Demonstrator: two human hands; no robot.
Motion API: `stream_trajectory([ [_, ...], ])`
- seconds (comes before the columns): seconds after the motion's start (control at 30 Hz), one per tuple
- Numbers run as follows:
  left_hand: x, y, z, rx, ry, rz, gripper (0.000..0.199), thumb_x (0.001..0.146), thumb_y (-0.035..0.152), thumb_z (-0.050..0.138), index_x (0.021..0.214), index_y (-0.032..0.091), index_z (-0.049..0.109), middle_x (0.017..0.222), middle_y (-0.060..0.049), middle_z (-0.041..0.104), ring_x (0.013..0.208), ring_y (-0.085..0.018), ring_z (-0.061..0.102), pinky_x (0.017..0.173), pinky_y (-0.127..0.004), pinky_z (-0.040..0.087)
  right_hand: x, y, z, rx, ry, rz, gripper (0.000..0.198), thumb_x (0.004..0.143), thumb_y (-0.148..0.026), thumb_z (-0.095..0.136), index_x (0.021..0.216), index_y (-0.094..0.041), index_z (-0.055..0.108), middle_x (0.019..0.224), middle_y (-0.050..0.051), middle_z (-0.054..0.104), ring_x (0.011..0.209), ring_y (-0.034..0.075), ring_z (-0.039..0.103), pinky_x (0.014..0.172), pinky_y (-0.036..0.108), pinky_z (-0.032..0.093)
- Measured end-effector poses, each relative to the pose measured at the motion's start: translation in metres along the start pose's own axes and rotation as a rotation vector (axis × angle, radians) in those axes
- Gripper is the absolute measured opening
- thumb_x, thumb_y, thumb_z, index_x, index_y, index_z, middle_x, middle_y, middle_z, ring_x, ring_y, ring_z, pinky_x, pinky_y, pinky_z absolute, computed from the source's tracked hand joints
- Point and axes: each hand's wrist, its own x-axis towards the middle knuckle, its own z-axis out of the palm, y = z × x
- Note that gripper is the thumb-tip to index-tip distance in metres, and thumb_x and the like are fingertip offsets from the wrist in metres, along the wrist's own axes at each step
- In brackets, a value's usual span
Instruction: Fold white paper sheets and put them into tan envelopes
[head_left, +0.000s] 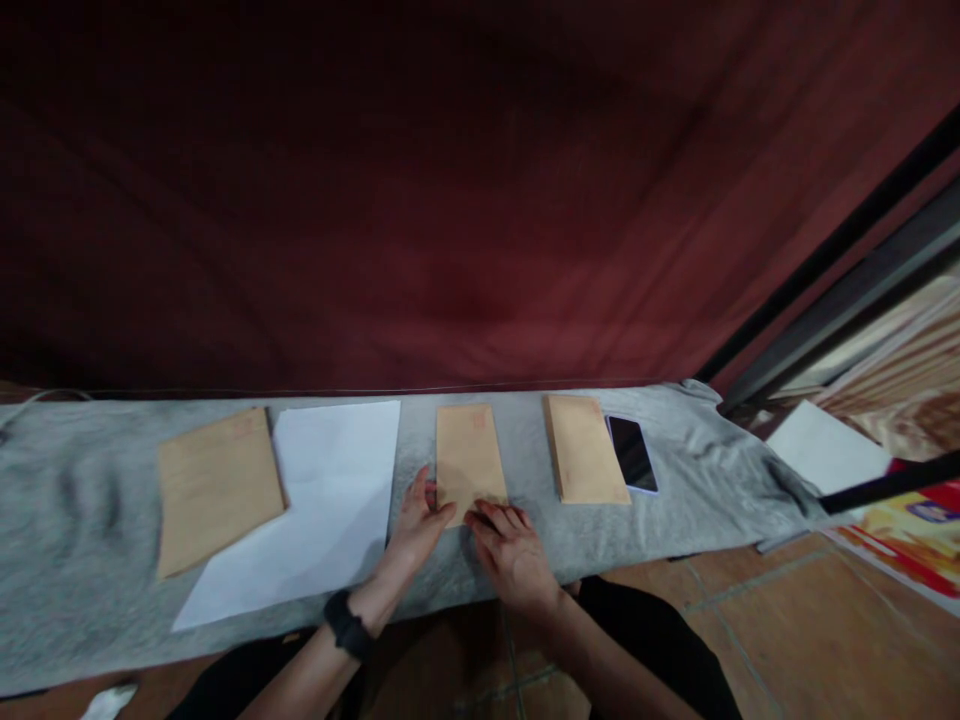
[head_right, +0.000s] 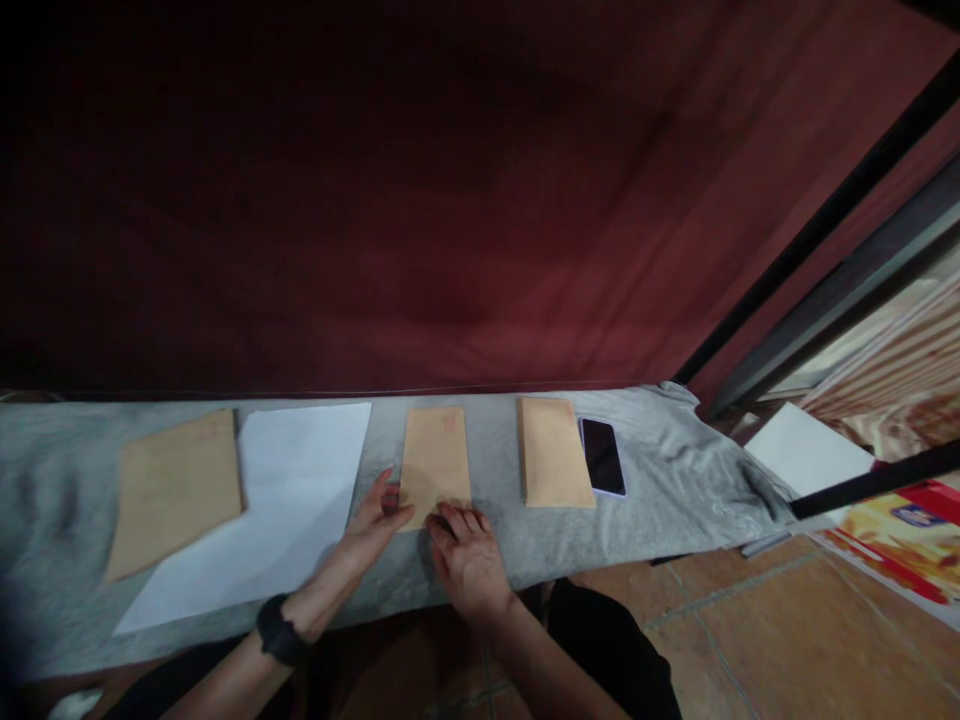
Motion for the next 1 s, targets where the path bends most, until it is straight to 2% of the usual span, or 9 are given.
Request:
stream_trajectory([
  [0.17, -0.007, 0.011, -0.008, -0.018, -0.090, -0.077, 0.095, 0.068, 0.028, 0.072, 0.152, 0.009, 0.033, 0.071, 0.005, 0.064, 0.069, -0.018, 0.062, 0.068, -0.030, 0.046, 0.000, 0.000, 0.001, -0.048, -0.010, 0.001, 0.037, 0.099, -0.019, 0.057, 0.135, -0.026, 0.062, 0.138, 0.008, 0.064, 0.120, 0.023, 0.060, 0.104, 0.040, 0.043],
  [0.3, -0.017, 0.018, -0.005, -0.027, -0.164, -0.078, 0.086, 0.067, 0.026, 0.068, 0.147, 0.009, 0.040, 0.058, 0.009, 0.057, 0.052, -0.014, 0.051, 0.053, -0.027, 0.035, 0.002, -0.002, 0.004, -0.095, -0.002, -0.008, 0.035, 0.100, -0.020, 0.055, 0.134, -0.022, 0.061, 0.138, 0.009, 0.064, 0.120, 0.025, 0.061, 0.103, 0.041, 0.044],
  [0.47, -0.031, 0.035, -0.003, -0.178, -0.231, -0.041, 0.065, 0.070, 0.027, 0.065, 0.133, 0.017, 0.050, 0.080, 0.001, 0.070, 0.064, -0.015, 0.060, 0.056, -0.025, 0.040, 0.007, -0.007, 0.003, -0.180, 0.011, 0.055, 0.041, 0.099, -0.020, 0.055, 0.141, -0.020, 0.056, 0.137, 0.012, 0.064, 0.116, 0.026, 0.063, 0.098, 0.041, 0.051],
  [0.57, -0.038, 0.048, -0.001, -0.263, -0.271, -0.025, 0.070, 0.072, 0.031, 0.070, 0.136, 0.018, 0.046, 0.088, -0.001, 0.071, 0.071, -0.016, 0.063, 0.061, -0.026, 0.044, 0.012, -0.003, -0.003, -0.169, 0.042, 0.102, 0.044, 0.098, -0.015, 0.054, 0.142, -0.023, 0.056, 0.131, 0.012, 0.067, 0.111, 0.025, 0.065, 0.088, 0.036, 0.055],
  [0.67, -0.043, 0.056, 0.000, -0.336, -0.327, -0.022, 0.076, 0.078, 0.043, 0.073, 0.143, 0.020, 0.042, 0.093, -0.002, 0.070, 0.081, -0.018, 0.067, 0.069, -0.029, 0.051, 0.019, 0.007, -0.013, 0.052, 0.168, 0.165, 0.039, 0.100, -0.014, 0.048, 0.134, -0.024, 0.062, 0.117, 0.010, 0.070, 0.104, 0.022, 0.067, 0.083, 0.031, 0.056],
  [0.77, -0.045, 0.055, 0.003, -0.365, -0.330, -0.049, 0.072, 0.080, 0.052, 0.072, 0.140, 0.022, 0.048, 0.102, -0.005, 0.069, 0.098, -0.022, 0.068, 0.078, -0.032, 0.055, 0.028, 0.019, -0.021, 0.436, 0.379, 0.324, 0.026, 0.102, -0.027, 0.046, 0.103, -0.022, 0.072, 0.097, 0.007, 0.069, 0.085, 0.017, 0.067, 0.079, 0.029, 0.057],
  [0.83, -0.044, 0.050, 0.006, -0.375, -0.324, -0.105, 0.072, 0.077, 0.055, 0.075, 0.135, 0.021, 0.052, 0.101, -0.006, 0.069, 0.096, -0.022, 0.069, 0.078, -0.034, 0.056, 0.033, 0.022, -0.023, 0.710, 0.460, 0.468, 0.029, 0.098, -0.041, 0.054, 0.083, -0.021, 0.069, 0.086, 0.004, 0.067, 0.073, 0.016, 0.064, 0.070, 0.027, 0.057],
  [0.93, -0.043, 0.041, 0.012, -0.427, -0.378, -0.176, 0.070, 0.074, 0.055, 0.078, 0.129, 0.019, 0.055, 0.100, -0.007, 0.072, 0.091, -0.022, 0.071, 0.080, -0.035, 0.056, 0.037, 0.015, -0.019, 1.107, 0.450, 0.657, 0.036, 0.084, -0.056, 0.067, 0.083, -0.020, 0.069, 0.082, 0.003, 0.070, 0.068, 0.016, 0.064, 0.062, 0.028, 0.058],
  [1.0, -0.043, 0.037, 0.015, -0.465, -0.402, -0.195, 0.066, 0.073, 0.053, 0.080, 0.124, 0.018, 0.056, 0.098, -0.008, 0.074, 0.088, -0.021, 0.072, 0.078, -0.033, 0.055, 0.037, 0.007, -0.014, 1.304, 0.401, 0.747, 0.041, 0.074, -0.059, 0.076, 0.085, -0.019, 0.070, 0.080, 0.004, 0.072, 0.067, 0.018, 0.066, 0.063, 0.030, 0.059],
])
